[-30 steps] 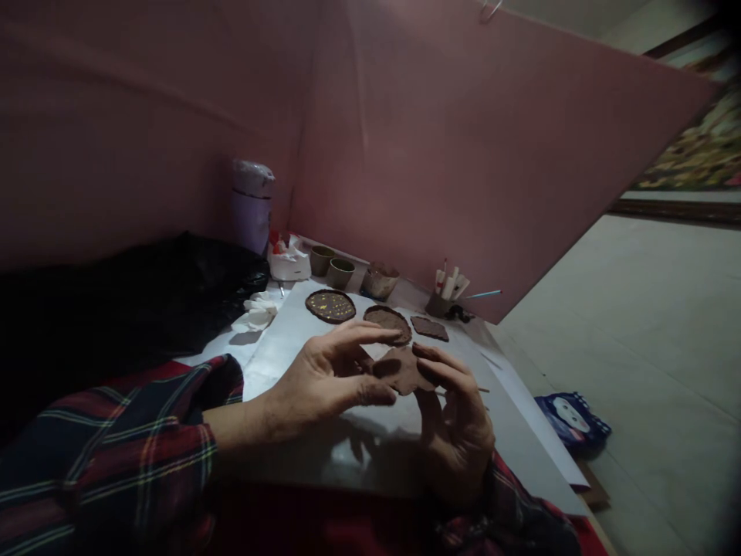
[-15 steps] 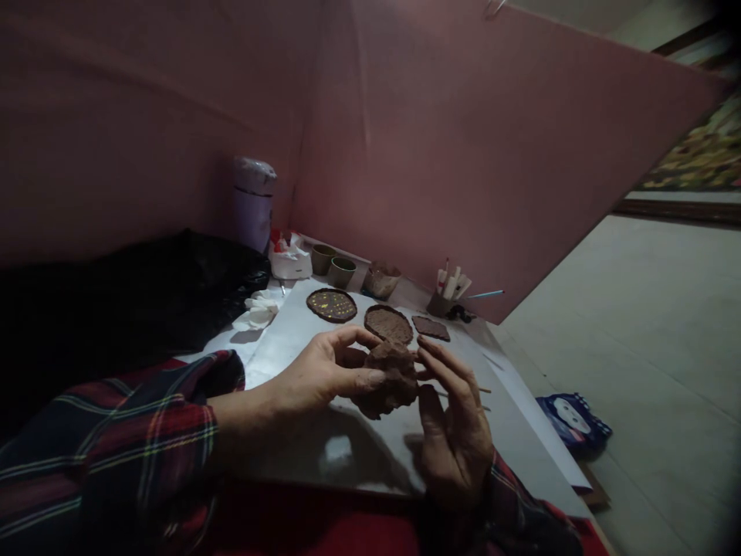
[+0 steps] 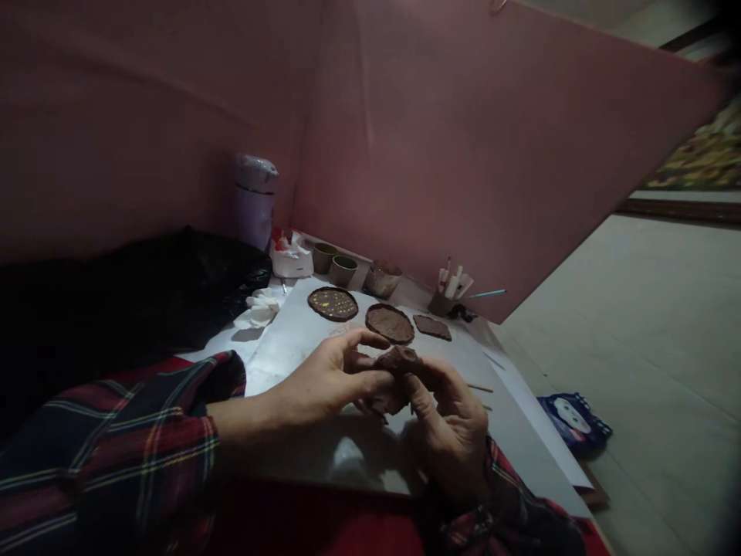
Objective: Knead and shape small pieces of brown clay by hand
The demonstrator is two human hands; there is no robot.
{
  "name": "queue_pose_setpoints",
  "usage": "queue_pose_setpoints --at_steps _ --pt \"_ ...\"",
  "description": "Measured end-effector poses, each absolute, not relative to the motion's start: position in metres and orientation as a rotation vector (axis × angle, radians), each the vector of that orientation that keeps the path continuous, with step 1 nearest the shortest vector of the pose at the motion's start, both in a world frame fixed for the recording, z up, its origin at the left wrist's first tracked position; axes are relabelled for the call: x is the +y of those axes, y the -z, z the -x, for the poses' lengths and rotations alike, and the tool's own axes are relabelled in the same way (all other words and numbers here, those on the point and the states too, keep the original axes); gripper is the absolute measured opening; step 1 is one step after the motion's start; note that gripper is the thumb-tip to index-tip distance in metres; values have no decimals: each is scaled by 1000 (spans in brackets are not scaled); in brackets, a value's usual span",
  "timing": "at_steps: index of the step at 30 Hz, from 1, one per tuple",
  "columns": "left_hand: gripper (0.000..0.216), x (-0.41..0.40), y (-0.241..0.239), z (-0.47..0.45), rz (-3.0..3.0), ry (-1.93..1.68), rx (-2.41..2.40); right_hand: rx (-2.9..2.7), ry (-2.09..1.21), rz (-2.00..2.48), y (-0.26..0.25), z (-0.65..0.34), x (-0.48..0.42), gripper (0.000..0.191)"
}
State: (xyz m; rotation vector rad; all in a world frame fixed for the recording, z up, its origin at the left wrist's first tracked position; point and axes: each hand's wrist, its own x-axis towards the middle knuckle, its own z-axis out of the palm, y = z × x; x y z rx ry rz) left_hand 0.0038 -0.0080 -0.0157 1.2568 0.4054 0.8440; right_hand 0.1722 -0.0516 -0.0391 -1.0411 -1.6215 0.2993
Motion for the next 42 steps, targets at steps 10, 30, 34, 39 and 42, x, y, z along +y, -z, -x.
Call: queue_pose_setpoints --at_steps 10,30,34,39,42 --pt "25 -10 9 -1 -1376 -744 516 -1678 -114 1043 39 -173 -53 18" --pt "19 -9 17 -3 -1179 -664 412 -1615 8 1033 42 -174 -54 18" --pt "17 -11 17 -2 -1172 -653 489 -1685 206 987 46 -177 -55 28" --pt "11 -12 17 -1 -1182 -677 507 -1860 442 969 46 -180 -56 35" --pt "16 -12 18 -3 -1196 -711 504 -1911 461 988 44 -179 -57 25"
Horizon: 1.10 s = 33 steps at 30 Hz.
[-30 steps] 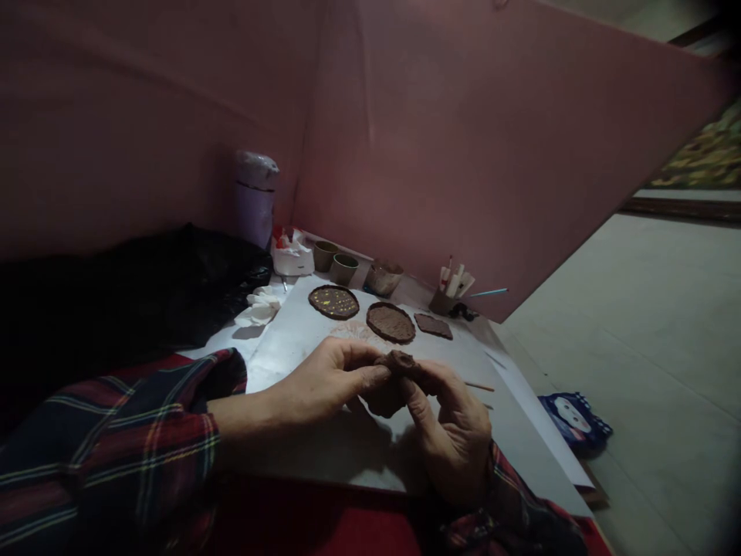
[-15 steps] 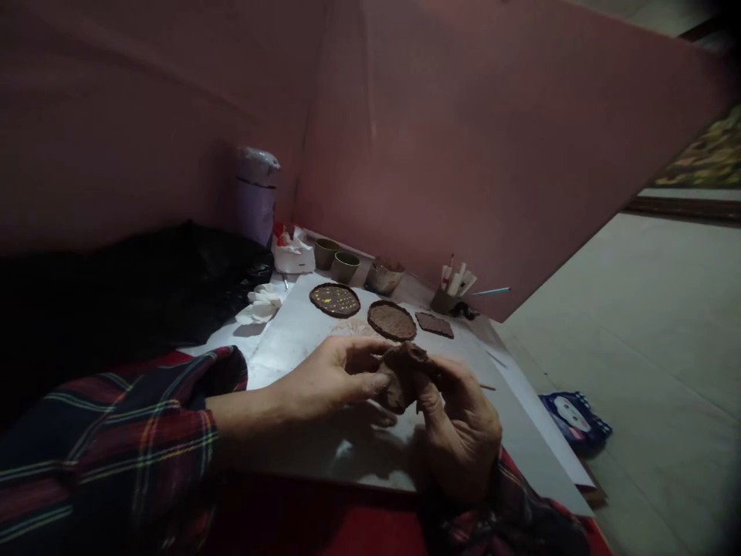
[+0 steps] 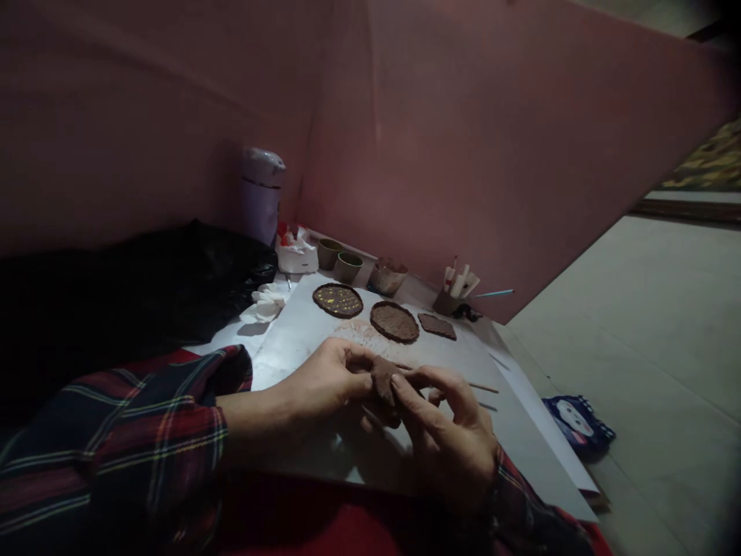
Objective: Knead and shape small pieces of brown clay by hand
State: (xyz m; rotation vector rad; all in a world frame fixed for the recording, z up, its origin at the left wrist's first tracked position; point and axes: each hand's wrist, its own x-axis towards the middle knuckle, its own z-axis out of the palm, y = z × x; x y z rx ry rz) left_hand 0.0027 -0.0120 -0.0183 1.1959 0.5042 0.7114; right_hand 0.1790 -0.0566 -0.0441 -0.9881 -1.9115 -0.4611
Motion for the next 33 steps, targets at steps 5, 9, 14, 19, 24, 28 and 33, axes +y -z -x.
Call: queue_pose_setpoints --at_steps 5,9,14,19,24,28,33 --pt "27 -13 15 -3 -1131 -722 332 -1840 324 1014 46 -180 -53 34" --pt "24 -13 13 -2 -1033 -709 305 -1850 264 945 46 -183 -50 45" --pt "31 -11 16 -3 -1151 -790 443 -1933 298 973 42 -181 -51 44" --pt "28 -11 10 -2 -1233 -822 470 -1848 194 1033 40 -181 -53 38" --pt "25 -13 3 -1 -1361 -839 462 -1759 -10 1099 42 -181 -48 36" --pt "18 -13 3 -2 -1444 -874 501 -1748 -121 1119 40 -177 -48 23" --pt "17 -12 8 -1 -1485 -903 530 -1774 -99 1087 36 -175 -51 12"
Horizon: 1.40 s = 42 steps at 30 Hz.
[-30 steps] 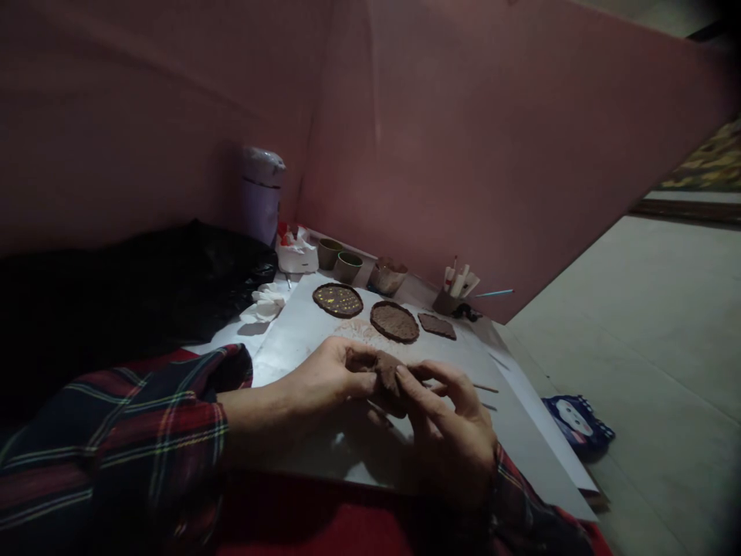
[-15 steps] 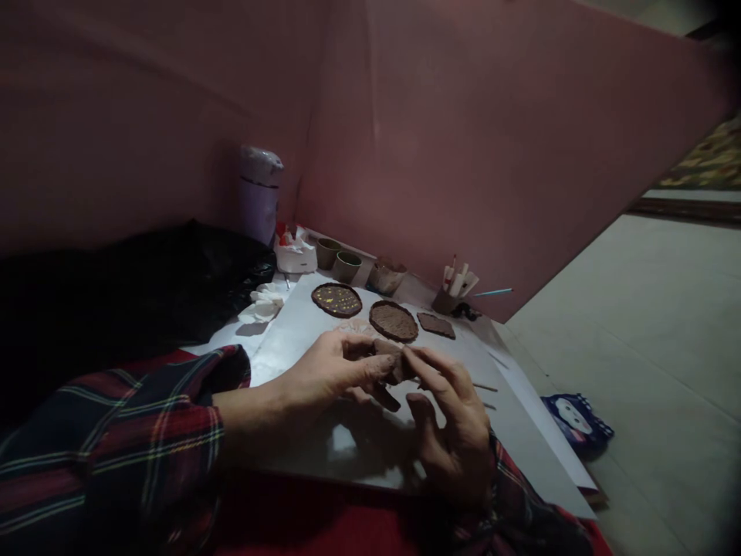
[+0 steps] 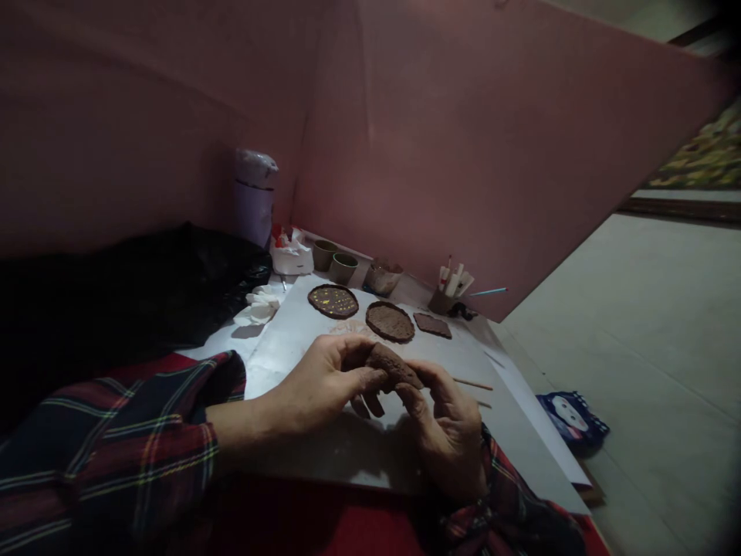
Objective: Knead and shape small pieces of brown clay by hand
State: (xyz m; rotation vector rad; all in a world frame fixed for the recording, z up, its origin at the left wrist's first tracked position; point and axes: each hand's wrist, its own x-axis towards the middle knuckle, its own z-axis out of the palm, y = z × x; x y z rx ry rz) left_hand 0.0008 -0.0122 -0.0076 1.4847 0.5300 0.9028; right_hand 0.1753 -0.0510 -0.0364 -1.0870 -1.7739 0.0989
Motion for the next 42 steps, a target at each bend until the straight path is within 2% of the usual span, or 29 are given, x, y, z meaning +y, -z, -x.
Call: queue_pose_setpoints --at_steps 6,13,18,22,26,30,32,37,42 --pt "24 -10 11 0 -1424 -880 521 -1750 -116 1084 37 -174 -52 9" --pt "16 -13 9 -2 -1393 -880 527 -1649 -166 1101 37 -172 -50 11" --pt "42 -13 10 -4 -1263 -948 515 -1629 -160 1151 39 -173 -50 13" --pt "23 -13 8 -2 -1349 -946 510 -1675 -229 1119 42 -177 -49 20" --pt "20 -15 4 -2 -1365 -931 528 -1717 -244 1078 43 -179 -50 35" --pt "14 -15 4 -4 -1365 -936 508 -1639 -408 1033 38 -173 -52 23" --pt "12 -15 7 -4 -1365 -940 490 -1640 -485 980 35 -170 -53 24" --pt "16 -12 10 -3 -1355 -937 524 -1664 -408 974 35 -171 -49 13" --pt "18 -12 10 -2 -1329 -897 548 -1612 -442 1009 41 -176 -49 17"
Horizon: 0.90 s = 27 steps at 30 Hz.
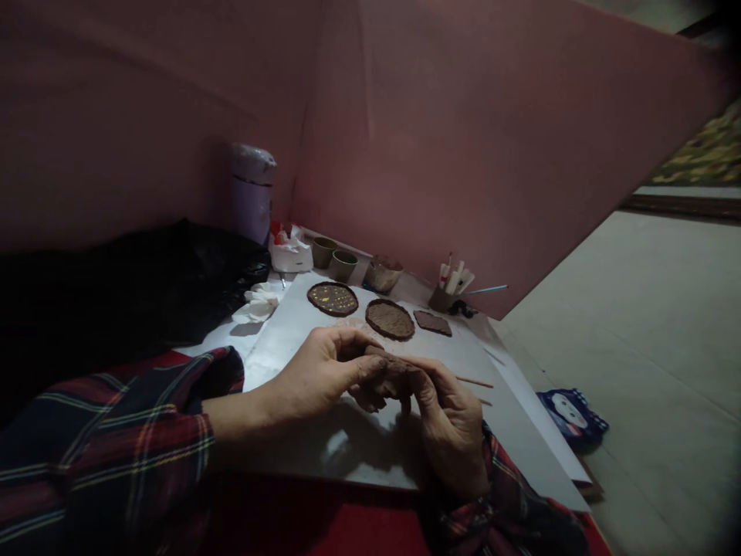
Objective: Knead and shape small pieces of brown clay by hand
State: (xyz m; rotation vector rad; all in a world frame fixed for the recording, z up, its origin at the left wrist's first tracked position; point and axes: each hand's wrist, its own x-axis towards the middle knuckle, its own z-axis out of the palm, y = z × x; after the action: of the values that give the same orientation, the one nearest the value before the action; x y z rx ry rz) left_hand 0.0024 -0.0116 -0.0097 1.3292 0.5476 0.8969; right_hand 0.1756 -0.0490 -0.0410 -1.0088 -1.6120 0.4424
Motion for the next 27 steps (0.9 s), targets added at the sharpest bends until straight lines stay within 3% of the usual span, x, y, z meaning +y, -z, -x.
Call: queue_pose_setpoints --at_steps 9,21,27 --pt "32 -11 12 -1 -1255 -893 601 -1584 -617 1020 45 -177 -49 43" --pt "21 -7 12 -4 -1231 -957 497 -1498 -748 989 39 -168 -51 36" --pt "45 -10 13 -5 -1095 -922 512 -1478 -733 973 42 -171 -50 29"
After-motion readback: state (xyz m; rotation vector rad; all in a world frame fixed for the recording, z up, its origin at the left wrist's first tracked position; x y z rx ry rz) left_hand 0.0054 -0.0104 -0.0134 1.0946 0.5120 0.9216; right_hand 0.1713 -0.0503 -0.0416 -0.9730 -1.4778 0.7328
